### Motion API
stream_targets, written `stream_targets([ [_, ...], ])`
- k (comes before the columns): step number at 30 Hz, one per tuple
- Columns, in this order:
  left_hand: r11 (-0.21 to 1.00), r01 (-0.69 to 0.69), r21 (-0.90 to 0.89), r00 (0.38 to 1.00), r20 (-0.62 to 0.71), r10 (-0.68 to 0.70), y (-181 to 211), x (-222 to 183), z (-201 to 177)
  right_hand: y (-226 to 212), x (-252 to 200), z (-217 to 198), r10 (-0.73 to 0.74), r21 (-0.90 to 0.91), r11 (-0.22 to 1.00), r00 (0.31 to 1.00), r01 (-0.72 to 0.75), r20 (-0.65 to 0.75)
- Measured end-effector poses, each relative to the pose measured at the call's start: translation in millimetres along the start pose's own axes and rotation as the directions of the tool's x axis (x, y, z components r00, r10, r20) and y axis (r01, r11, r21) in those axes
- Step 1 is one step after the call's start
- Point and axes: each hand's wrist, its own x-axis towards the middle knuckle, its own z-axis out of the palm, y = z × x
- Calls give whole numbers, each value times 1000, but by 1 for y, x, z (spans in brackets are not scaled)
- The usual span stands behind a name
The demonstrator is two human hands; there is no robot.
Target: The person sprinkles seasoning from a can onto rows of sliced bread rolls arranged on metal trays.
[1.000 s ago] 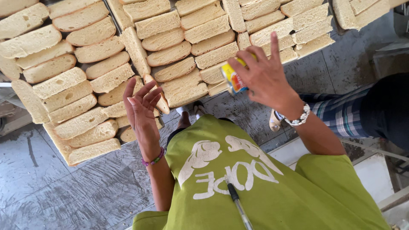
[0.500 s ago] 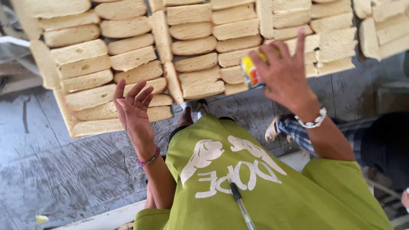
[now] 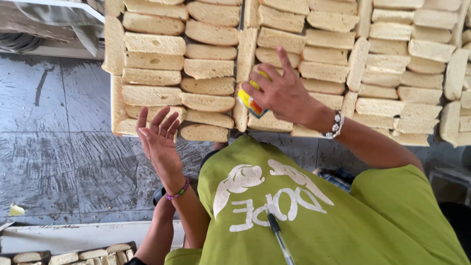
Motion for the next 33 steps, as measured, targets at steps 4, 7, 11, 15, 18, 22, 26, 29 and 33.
stream_targets([
  [4, 1000, 15, -9, 1000, -5, -15, -5, 20, 0, 56, 34, 27, 12, -157, 988, 1000, -10, 12],
  [7, 999, 23, -21, 1000, -5, -23, -6, 35, 0, 108, 58, 41, 44, -237, 971, 999, -43, -4],
  [11, 1000, 19, 7, 1000, -14, -19, -6, 54, -2, 171, 90, 48, 94, -302, 947, 994, -104, -48],
  [15, 1000, 11, 24, 1000, -21, -10, -5, 66, -5, 209, 103, 37, 114, -319, 937, 988, -141, -104],
  [18, 998, 18, 53, 1000, -23, -17, -2, 69, -5, 212, 101, 22, 129, -327, 932, 986, -156, -103],
  [22, 997, 4, 72, 1000, -13, -3, 5, 66, -4, 199, 97, 7, 77, -392, 909, 981, -142, -175],
  [26, 995, 10, 101, 999, -39, -6, 11, 54, -7, 197, 108, 7, 105, -385, 910, 984, -154, -145],
  [29, 999, 26, 46, 1000, -3, -26, 17, 53, -18, 206, 122, 16, 226, -257, 936, 970, -242, -90],
  [33, 995, 65, 70, 998, -11, -64, 26, 75, -40, 213, 159, 26, 321, -223, 913, 939, -340, -120],
])
